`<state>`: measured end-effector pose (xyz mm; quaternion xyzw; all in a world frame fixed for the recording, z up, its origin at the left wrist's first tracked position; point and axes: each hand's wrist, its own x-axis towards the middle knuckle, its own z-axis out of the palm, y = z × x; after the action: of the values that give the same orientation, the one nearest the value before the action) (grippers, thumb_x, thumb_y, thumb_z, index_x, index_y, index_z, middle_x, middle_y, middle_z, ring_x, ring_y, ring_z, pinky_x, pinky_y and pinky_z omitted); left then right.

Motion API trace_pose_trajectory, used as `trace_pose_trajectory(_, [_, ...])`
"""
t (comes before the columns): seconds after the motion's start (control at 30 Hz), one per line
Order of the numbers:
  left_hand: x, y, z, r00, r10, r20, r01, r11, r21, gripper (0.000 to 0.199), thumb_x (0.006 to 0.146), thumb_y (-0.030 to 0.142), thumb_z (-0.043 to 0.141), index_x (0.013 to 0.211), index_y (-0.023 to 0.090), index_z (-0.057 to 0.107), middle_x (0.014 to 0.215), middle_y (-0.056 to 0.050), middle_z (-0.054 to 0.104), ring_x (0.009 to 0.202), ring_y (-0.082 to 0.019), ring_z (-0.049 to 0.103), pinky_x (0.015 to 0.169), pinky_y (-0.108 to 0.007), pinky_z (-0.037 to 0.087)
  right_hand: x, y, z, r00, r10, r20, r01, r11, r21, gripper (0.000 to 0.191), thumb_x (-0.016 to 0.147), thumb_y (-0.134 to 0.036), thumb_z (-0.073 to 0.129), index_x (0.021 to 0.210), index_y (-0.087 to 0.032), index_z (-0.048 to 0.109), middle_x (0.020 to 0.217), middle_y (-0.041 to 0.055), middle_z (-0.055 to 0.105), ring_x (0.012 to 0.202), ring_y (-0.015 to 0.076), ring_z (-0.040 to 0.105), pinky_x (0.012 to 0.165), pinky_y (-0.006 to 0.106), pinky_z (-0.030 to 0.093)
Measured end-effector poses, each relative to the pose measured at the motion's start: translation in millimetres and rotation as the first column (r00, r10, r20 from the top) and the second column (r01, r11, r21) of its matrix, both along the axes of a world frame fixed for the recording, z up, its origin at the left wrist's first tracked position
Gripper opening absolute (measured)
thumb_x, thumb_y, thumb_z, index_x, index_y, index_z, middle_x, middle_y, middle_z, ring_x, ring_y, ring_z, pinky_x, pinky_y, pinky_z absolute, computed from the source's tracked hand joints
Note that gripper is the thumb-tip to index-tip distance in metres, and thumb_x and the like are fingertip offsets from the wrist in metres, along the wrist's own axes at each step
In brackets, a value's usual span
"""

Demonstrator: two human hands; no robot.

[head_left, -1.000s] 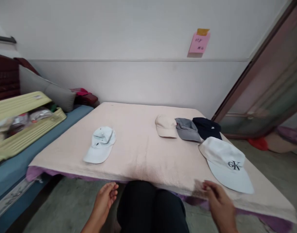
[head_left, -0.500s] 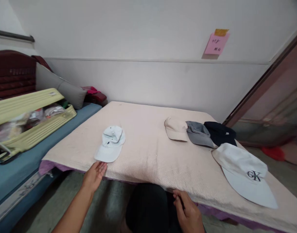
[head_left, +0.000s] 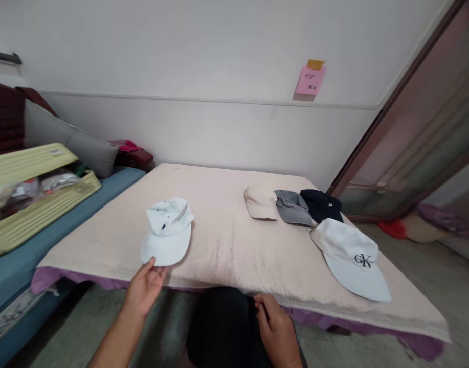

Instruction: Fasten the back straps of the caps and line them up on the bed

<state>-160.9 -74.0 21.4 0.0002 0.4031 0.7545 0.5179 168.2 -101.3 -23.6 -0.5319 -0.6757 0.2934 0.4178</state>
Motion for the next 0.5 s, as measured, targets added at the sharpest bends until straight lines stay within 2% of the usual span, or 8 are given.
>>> trace_pose_trajectory(0.13, [46, -32, 10.6, 0.995, -0.099, 0.015, 0.097, 0.993, 0.07, 0.037, 0.084, -0.001, 0.048, 0.107, 0.021, 0.068, 0.101, -0.005, 0.074, 0.089, -0.018, 0.07, 0.074, -0.028, 0.059, -6, 9, 6.5, 0.971, -0.038, -0.234, -0.009, 0.98, -0.198, 0.015, 0.082, -0.034, 0.058, 0.082, -0.021, 0.065, 0.069, 0.0024, 0.063, 0.06, 0.0182, 0.057, 0.059, 0.029, 0.042])
trace_pose_trajectory(0.2, [66, -46, 13.7, 0.983, -0.178, 0.034, 0.175, 0.981, 0.083, 0.038, 0.082, 0.001, 0.053, 0.107, 0.024, 0.069, 0.103, -0.003, 0.074, 0.094, -0.02, 0.069, 0.076, -0.029, 0.058, -9, 14, 14.8, 0.904, -0.07, -0.421, -0.076, 0.944, -0.32, 0.023, 0.079, -0.042, 0.062, 0.079, -0.019, 0.065, 0.067, 0.0028, 0.063, 0.058, 0.0168, 0.057, 0.056, 0.027, 0.041])
trace_pose_trajectory(0.27, [81, -58, 15.7, 0.962, -0.271, 0.037, 0.267, 0.96, 0.084, 0.037, 0.077, 0.003, 0.062, 0.105, 0.027, 0.07, 0.102, -0.002, 0.075, 0.093, -0.02, 0.069, 0.076, -0.028, 0.058, -10, 16, 27.9, 0.788, -0.112, -0.605, -0.188, 0.892, -0.41, 0.034, 0.079, -0.049, 0.061, 0.084, -0.016, 0.066, 0.076, 0.0065, 0.067, 0.066, 0.0182, 0.061, 0.06, 0.028, 0.043])
trace_pose_trajectory(0.33, [92, -69, 16.3, 0.936, -0.351, 0.015, 0.349, 0.935, 0.062, 0.033, 0.071, 0.007, 0.071, 0.099, 0.026, 0.072, 0.097, -0.001, 0.076, 0.088, -0.02, 0.07, 0.072, -0.025, 0.057, -12, 17, 44.9, 0.639, -0.101, -0.763, -0.324, 0.864, -0.386, 0.042, 0.082, -0.054, 0.056, 0.096, -0.015, 0.066, 0.089, 0.0106, 0.069, 0.082, 0.0215, 0.064, 0.072, 0.032, 0.046])
trace_pose_trajectory(0.4, [102, -78, 15.2, 0.901, -0.433, -0.019, 0.434, 0.901, 0.013, 0.031, 0.063, 0.011, 0.079, 0.091, 0.024, 0.074, 0.094, -0.003, 0.076, 0.086, -0.021, 0.07, 0.071, -0.025, 0.057, -11, 16, 63.8, 0.484, -0.006, -0.875, -0.454, 0.853, -0.257, 0.047, 0.083, -0.056, 0.054, 0.104, -0.015, 0.065, 0.1, 0.0125, 0.069, 0.095, 0.0241, 0.063, 0.084, 0.037, 0.045])
trace_pose_trajectory(0.43, [107, -82, 14.1, 0.877, -0.479, -0.038, 0.478, 0.878, -0.012, 0.031, 0.06, 0.014, 0.081, 0.089, 0.023, 0.075, 0.094, -0.004, 0.076, 0.086, -0.023, 0.07, 0.073, -0.027, 0.057, -11, 15, 73.2, 0.408, 0.025, -0.913, -0.487, 0.851, -0.194, 0.048, 0.082, -0.057, 0.054, 0.106, -0.017, 0.065, 0.105, 0.0123, 0.068, 0.099, 0.0249, 0.062, 0.088, 0.039, 0.044])
trace_pose_trajectory(0.5, [117, -87, 11.6, 0.822, -0.562, -0.092, 0.561, 0.827, -0.039, 0.033, 0.055, 0.019, 0.084, 0.087, 0.021, 0.076, 0.093, -0.007, 0.076, 0.091, -0.029, 0.069, 0.081, -0.034, 0.056, -8, 13, 90.2, 0.296, 0.0, -0.955, -0.478, 0.866, -0.148, 0.047, 0.08, -0.056, 0.058, 0.108, -0.02, 0.065, 0.111, 0.0105, 0.068, 0.104, 0.0262, 0.06, 0.092, 0.041, 0.043])
